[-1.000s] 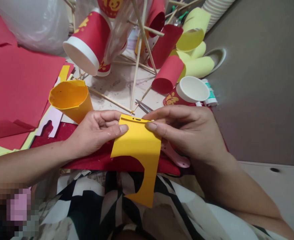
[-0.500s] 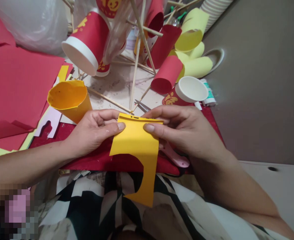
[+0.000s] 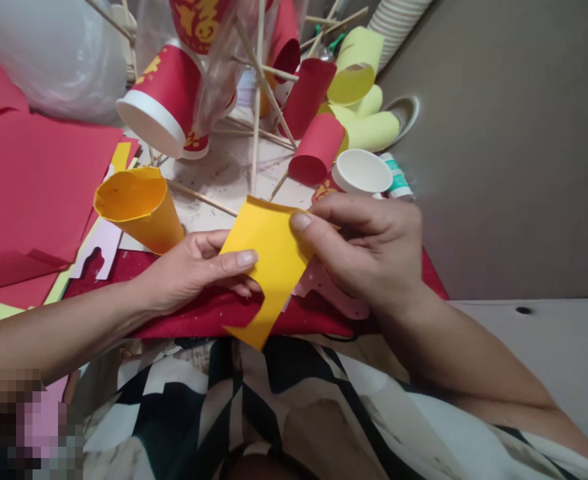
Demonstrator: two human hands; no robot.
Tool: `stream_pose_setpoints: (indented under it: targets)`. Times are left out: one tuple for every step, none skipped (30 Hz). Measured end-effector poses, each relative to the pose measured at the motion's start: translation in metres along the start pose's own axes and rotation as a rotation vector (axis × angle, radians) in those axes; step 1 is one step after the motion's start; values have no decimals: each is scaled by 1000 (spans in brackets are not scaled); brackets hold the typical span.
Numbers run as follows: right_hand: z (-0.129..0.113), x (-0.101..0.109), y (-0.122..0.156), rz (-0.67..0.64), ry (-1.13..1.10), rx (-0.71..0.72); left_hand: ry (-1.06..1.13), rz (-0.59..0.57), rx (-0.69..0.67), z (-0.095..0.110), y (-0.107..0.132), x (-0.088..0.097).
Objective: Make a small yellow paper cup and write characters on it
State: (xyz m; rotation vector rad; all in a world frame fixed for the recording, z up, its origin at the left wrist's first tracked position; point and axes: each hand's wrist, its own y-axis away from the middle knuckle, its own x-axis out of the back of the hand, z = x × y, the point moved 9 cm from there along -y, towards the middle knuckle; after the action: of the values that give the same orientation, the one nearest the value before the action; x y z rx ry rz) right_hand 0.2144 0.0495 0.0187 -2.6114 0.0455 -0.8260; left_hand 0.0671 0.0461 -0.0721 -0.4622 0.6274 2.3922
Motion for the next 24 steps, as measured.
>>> stream_pose_setpoints:
  targets:
    - [-4,-1,0,-11,-4,-4,-9,8,-8,0,1,0]
    - [-6,-3,0,-37,-15,-25,-12,27,-18,0,2,2]
    - [-8,-6,-1,-79,-39,-54,-11,51,-29,0,3,5]
    - [-9,-7,-1,-127,-69,-89,-11,78,-40,2,3,7]
    - [-10,-7,0,-167,-103,-122,-8,110,-57,4,3,11]
    - [-11,-2,0,-175,-135,-147,-5,143,-78,7,4,14]
    - [-12,9,1,-124,-162,-158,-4,177,-98,10,4,17]
    - [-12,25,3,-22,-179,-149,-6,204,-117,13,4,20]
    - [-10,43,8,106,-182,-139,-11,222,-135,16,4,21]
    - [-8,63,15,247,-170,-122,-19,233,-146,18,4,22]
    - [-3,76,23,323,-145,-111,-29,236,-152,19,4,22]
    - [7,83,30,345,-101,-156,-40,231,-154,20,4,22]
    - [15,88,36,352,-43,-156,-48,220,-155,20,3,21]
    - [27,88,41,308,28,-184,-51,207,-154,20,2,20]
    - [38,88,45,279,108,-202,-48,194,-147,19,2,19]
    - [49,88,48,256,151,-215,-39,180,-139,17,1,19]
    - [59,84,50,191,212,-237,-27,171,-129,15,-1,19]
    - [68,78,52,90,344,-248,-16,166,-117,14,-2,20]
    - [76,71,53,-19,441,-251,-6,165,-109,13,-3,21]
    - [83,63,54,-136,530,-252,2,165,-109,12,-4,23]
    - [88,56,56,-241,596,-250,8,168,-115,13,-6,24]
    - [92,50,58,-324,630,-248,8,174,-120,13,-6,25]
    - [94,47,59,-384,649,-246,6,183,-121,13,-7,26]
    - [96,45,59,-423,661,-245,3,192,-121,14,-8,27]
